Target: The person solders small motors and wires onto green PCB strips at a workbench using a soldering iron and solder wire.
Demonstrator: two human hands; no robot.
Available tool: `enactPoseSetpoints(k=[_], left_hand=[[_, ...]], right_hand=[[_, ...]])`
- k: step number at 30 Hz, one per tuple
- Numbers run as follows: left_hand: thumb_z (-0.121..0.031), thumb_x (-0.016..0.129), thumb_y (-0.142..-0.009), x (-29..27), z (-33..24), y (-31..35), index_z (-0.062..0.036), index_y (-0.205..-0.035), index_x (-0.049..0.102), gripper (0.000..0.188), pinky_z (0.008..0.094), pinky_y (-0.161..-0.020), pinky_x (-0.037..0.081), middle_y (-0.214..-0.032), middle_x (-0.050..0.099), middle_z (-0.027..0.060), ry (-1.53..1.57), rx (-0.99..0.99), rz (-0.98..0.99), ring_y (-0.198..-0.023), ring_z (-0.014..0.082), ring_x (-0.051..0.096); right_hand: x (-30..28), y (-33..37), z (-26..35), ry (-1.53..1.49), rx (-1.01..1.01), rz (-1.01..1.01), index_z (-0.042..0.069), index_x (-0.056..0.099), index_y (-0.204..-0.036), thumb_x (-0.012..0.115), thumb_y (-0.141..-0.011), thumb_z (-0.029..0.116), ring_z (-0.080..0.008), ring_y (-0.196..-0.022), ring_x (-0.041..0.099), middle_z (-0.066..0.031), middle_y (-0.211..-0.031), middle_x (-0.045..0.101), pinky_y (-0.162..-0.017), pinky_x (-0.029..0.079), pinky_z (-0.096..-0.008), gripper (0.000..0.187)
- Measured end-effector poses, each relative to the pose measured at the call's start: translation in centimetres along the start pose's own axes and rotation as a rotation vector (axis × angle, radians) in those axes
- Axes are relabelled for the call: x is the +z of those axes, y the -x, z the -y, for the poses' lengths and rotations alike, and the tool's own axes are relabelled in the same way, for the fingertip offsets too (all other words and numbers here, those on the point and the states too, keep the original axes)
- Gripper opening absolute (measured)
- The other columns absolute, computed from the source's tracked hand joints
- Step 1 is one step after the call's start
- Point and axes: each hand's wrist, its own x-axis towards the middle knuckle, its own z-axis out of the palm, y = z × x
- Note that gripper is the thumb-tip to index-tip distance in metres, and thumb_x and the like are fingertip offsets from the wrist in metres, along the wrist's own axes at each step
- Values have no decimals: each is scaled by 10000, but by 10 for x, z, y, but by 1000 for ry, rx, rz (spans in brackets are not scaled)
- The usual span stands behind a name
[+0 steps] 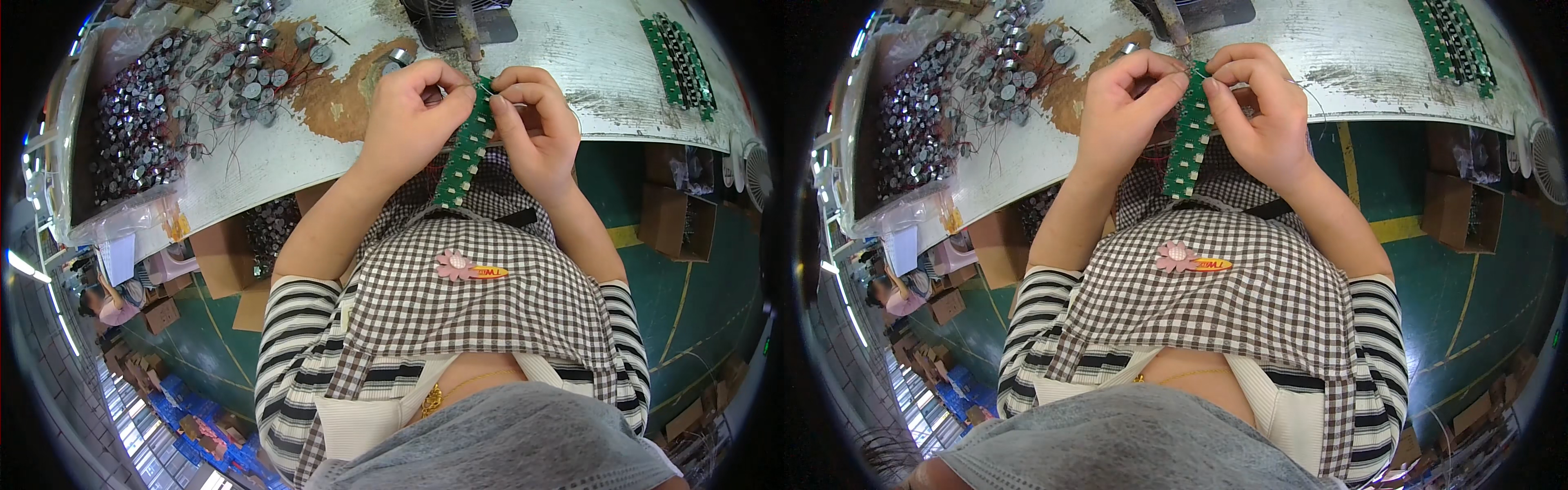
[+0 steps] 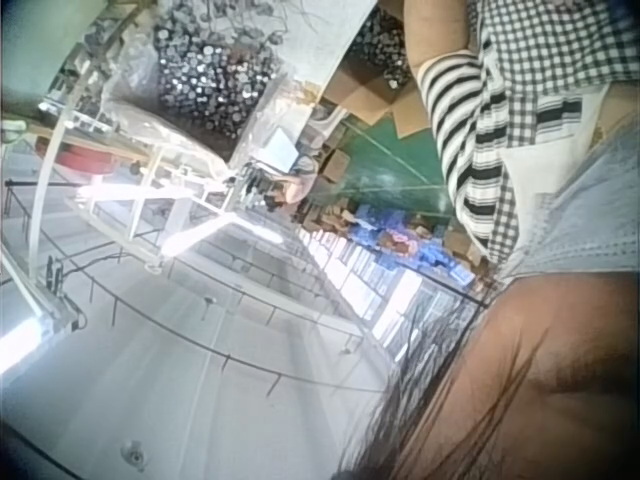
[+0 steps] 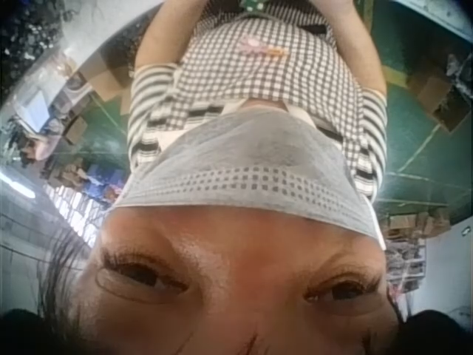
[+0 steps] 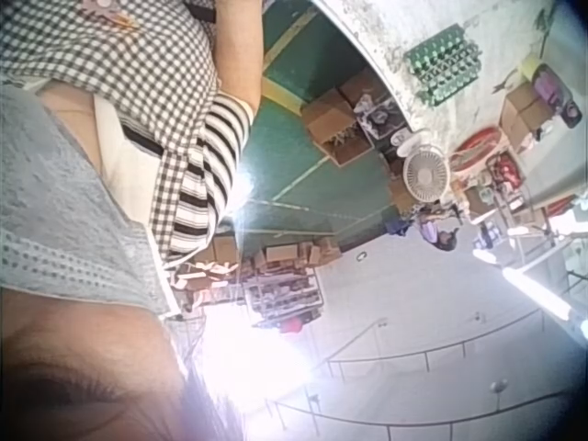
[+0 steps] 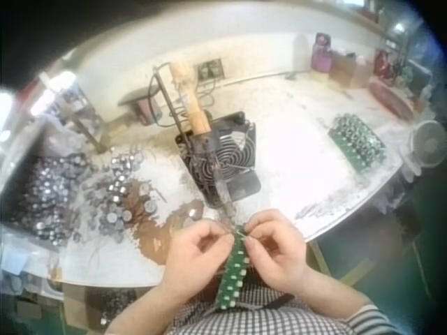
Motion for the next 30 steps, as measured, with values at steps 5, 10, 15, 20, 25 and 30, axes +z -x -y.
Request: enactPoseSetpoints(k=[5,10,15,20,25,30], left_hand=[[-72,647,-763,-1,-1,-4,30,-771,624,105,192,-501,391,-640,584,-8,17,-19,2,-565,21,489],[-74,648,-757,-2,-3,-5,31,-758,621,109,198,-502,400,-625,584,-4,-4,18,-8,-550,23,489],[-74,652,-745,0,-2,-2,23,-745,624,101,204,-511,414,-634,604,9,-23,-15,-1,-554,36,504],[-110,660,-744,-4,-2,-5,21,-763,629,136,227,-520,430,-652,608,39,-102,-13,55,-563,67,526],[-173,708,-720,-42,-14,-4,-21,-1019,605,350,346,-739,463,-1113,585,142,-788,581,-146,-907,273,592],[-175,683,-742,-51,-7,44,-222,-1126,640,389,383,-956,320,-1315,521,30,-1078,864,-57,-1255,256,409]], right_hand=[[2,-5,1,70,-22,-2,-33,548,-858,612,-810,-57,-102,-654,596,-112,-954,591,-518,517,-207,84],[0,-8,1,144,-95,29,-29,550,-847,616,-803,-61,-102,-639,594,-110,-948,591,-515,512,-204,85],[0,-1,0,72,-63,28,-26,550,-844,617,-802,-66,-93,-619,593,-108,-946,587,-509,507,-198,88],[-1,2,-4,59,-53,13,-27,551,-843,615,-808,-62,-87,-618,592,-109,-953,585,-516,505,-195,81],[2,2,-7,14,68,-25,-33,554,-847,608,-824,-43,-69,-643,580,-92,-964,585,-536,493,-178,59],[-6,-3,-5,-88,337,-137,-27,580,-877,611,-843,7,-66,-639,569,-45,-859,617,-537,488,-188,57]])
